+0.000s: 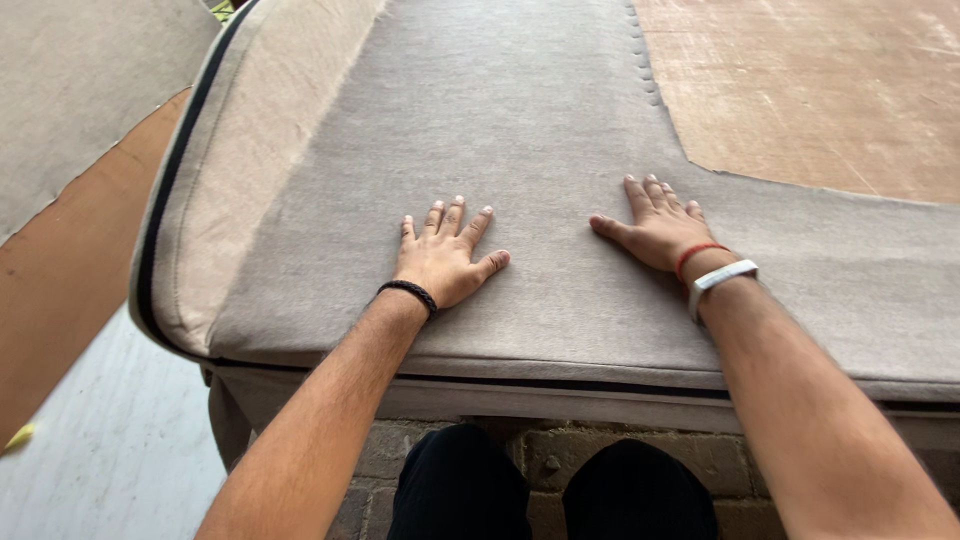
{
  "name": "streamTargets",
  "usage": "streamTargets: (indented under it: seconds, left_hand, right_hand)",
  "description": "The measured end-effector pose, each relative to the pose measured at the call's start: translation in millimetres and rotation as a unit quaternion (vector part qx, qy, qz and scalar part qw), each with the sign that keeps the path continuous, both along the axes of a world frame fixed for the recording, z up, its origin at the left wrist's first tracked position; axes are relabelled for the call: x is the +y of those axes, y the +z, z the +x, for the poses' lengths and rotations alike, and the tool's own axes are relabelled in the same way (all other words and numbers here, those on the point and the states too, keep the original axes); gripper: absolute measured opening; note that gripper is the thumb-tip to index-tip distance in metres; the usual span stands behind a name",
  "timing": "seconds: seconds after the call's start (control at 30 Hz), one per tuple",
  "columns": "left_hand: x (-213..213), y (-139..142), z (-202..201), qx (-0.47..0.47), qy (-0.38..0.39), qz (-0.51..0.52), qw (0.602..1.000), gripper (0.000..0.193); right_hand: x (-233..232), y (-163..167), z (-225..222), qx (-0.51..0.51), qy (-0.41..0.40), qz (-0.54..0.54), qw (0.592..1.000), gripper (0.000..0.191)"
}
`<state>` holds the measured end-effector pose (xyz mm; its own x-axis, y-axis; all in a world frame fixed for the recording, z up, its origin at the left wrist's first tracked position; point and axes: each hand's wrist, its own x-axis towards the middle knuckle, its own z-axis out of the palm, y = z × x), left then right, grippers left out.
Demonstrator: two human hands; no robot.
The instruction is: The person fits a beige fabric cover over a large padded furniture panel, pressing and tucking the fabric edges along the panel's border and around its corners by hand. They use a gray cloth to grip and pull the fabric taut underneath, working along the sides and smoothing the surface.
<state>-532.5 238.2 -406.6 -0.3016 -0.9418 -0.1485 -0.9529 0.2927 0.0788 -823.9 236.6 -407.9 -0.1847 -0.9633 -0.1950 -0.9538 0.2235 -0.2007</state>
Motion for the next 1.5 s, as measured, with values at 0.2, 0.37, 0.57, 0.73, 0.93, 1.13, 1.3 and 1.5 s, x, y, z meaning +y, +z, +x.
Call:
streamTargets:
  seconds: [0.2,0.37,0.57,0.73,0.93,1.13,1.3,1.5]
  left_hand:
    - [-14.1,2.5,-42.7,-0.014,-0.017,0.006,1.000,0.079]
    - [-6.6,-5.2,-100.9,-0.021,-0.093,-0.009,0.995,0.078]
    - [3.3,-9.6,-148.8,0.018,-0.104,-0.013,0.994,0.085]
    - [11.7,-10.8,-146.1,-0.001,-0.093,-0.006,0.996,0.086]
    - [19.3,-5.5,-150.7,0.000,-0.091,-0.011,0.996,0.084]
    - [22.6,0.9,-154.8,-0.005,-0.102,-0.005,0.995,0.074]
    - [16.2,1.9,-185.4,0.006,-0.145,-0.007,0.989,0.069]
    - [2.8,-5.4,-215.3,-0.024,-0.181,-0.011,0.983,0.069]
  right_hand:
    - [-6.6,-3.8,-3.0,0.005,0.001,-0.011,1.000,0.103]
    - [1.2,-2.8,-5.8,-0.012,-0.005,-0.022,1.000,0.099]
    - [15.7,-6.0,-14.7,-0.003,0.028,-0.039,0.999,0.084]
    - [71.9,4.0,-61.3,0.051,0.056,0.020,0.997,0.078]
    - [147.5,30.8,-164.6,0.060,-0.171,0.034,0.983,0.075]
    - [129.7,22.9,-163.4,0.082,-0.203,0.047,0.975,0.070]
    - [97.8,10.7,-124.9,0.101,-0.087,0.050,0.990,0.069]
    - [70.4,4.3,-93.2,0.098,-0.043,0.064,0.992,0.069]
